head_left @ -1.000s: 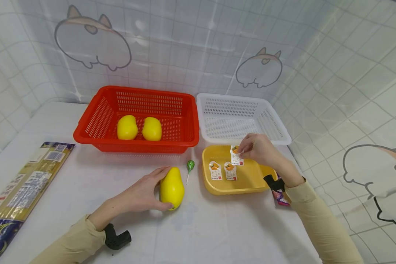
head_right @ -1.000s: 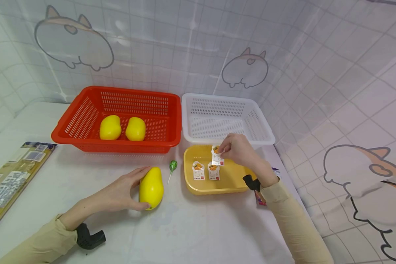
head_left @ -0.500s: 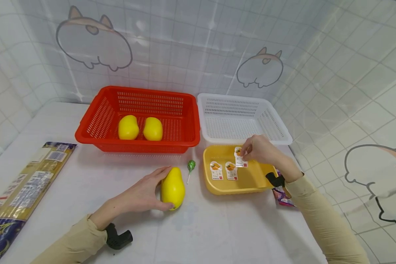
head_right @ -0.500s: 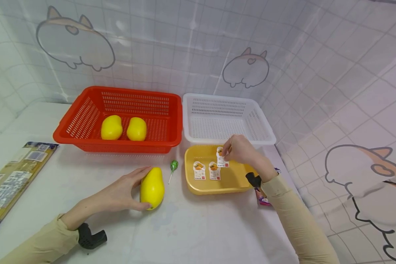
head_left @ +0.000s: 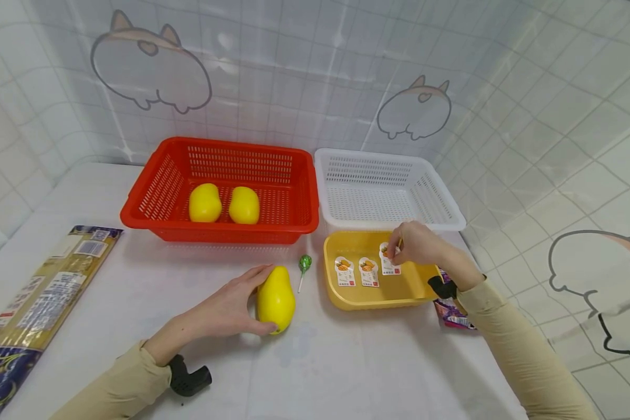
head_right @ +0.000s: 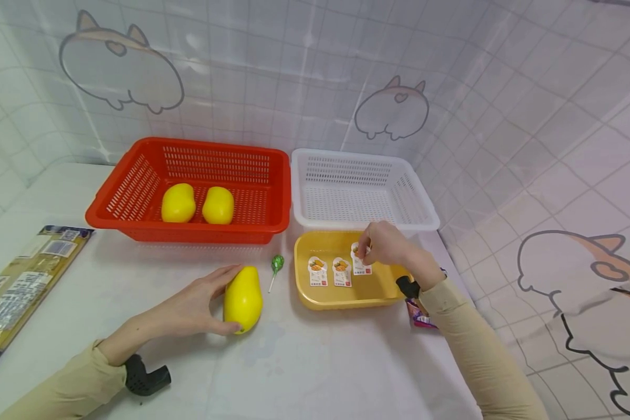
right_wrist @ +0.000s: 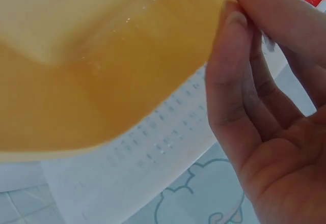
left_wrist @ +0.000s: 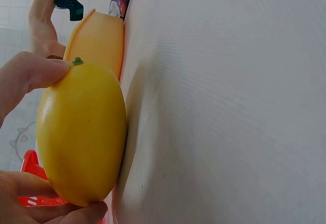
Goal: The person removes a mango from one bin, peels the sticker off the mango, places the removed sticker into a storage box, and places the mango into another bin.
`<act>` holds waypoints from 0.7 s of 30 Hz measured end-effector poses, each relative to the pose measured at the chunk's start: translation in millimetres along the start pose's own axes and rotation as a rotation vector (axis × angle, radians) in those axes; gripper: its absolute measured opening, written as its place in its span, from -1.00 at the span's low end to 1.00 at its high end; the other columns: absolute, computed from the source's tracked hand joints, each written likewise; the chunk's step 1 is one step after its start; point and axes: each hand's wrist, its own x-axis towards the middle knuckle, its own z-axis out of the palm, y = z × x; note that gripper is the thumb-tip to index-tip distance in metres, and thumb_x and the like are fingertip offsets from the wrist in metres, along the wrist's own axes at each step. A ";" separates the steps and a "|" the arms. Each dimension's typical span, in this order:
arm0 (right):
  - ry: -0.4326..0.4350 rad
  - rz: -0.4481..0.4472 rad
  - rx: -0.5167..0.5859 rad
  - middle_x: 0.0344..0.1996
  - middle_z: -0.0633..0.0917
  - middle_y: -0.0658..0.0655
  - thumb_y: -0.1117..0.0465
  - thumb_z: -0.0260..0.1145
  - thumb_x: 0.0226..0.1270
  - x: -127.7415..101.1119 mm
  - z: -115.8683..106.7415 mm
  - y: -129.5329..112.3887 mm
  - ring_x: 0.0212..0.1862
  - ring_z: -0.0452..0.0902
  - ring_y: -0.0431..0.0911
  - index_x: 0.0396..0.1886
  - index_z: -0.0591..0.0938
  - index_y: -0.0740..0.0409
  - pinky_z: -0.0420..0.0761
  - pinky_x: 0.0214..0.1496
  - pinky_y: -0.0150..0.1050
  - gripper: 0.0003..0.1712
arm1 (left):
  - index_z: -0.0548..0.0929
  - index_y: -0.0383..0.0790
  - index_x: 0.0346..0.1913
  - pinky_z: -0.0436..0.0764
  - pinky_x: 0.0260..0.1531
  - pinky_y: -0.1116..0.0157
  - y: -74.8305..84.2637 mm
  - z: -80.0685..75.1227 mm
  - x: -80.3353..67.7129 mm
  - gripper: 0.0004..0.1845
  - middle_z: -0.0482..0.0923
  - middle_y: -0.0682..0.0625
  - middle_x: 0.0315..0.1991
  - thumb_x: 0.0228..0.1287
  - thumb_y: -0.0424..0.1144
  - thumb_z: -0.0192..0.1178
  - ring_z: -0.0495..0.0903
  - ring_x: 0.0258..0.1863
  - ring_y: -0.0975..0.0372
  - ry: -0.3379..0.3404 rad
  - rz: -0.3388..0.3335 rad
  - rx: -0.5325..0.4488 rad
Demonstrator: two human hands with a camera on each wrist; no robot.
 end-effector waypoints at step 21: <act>-0.237 0.002 -0.139 -0.58 0.63 -0.07 0.33 0.60 0.00 13.6 11.9 14.1 -0.48 0.40 -0.18 -0.63 0.69 0.08 0.45 -0.42 -0.38 -0.78 | 0.13 -0.26 0.56 0.33 0.39 -0.15 0.7 -0.9 -0.1 0.22 0.11 -0.18 0.55 -0.12 0.17 0.52 0.24 0.46 -0.07 -0.002 0.015 -0.008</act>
